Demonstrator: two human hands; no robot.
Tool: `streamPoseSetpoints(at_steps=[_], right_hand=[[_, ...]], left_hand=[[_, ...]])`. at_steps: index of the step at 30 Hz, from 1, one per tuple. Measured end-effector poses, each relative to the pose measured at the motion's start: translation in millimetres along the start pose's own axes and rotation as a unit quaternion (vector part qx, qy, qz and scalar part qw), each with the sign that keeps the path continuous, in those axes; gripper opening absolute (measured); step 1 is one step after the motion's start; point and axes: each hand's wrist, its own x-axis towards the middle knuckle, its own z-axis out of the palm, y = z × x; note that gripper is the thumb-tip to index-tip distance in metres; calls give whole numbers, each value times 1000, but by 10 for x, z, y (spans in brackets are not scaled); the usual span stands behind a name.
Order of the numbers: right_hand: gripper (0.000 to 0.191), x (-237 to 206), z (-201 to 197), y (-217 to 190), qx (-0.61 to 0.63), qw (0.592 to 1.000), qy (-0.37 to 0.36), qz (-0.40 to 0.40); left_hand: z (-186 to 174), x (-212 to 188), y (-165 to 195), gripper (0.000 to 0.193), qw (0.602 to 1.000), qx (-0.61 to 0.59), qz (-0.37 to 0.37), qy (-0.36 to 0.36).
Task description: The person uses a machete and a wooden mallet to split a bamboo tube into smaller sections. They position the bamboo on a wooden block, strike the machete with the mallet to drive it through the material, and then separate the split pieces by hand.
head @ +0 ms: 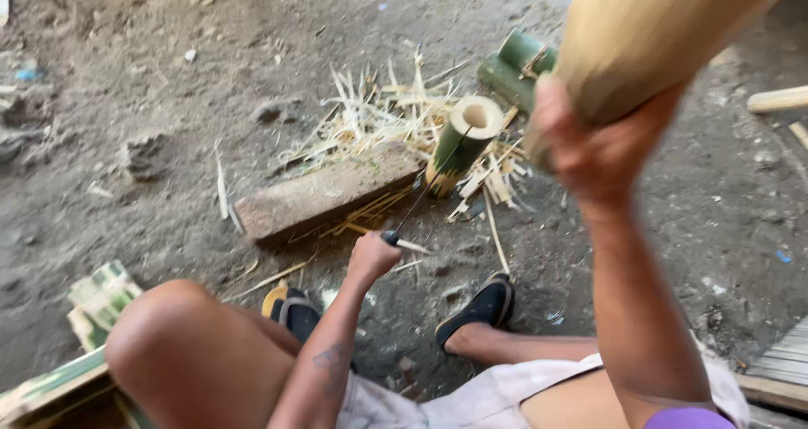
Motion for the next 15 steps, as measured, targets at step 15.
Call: streamPoseSetpoints(at_steps=[15], right_hand=[[67,-104,34,-272,-33,968,-169,183]], left_hand=[[51,-172,165,41,998,-29,-47,-25]])
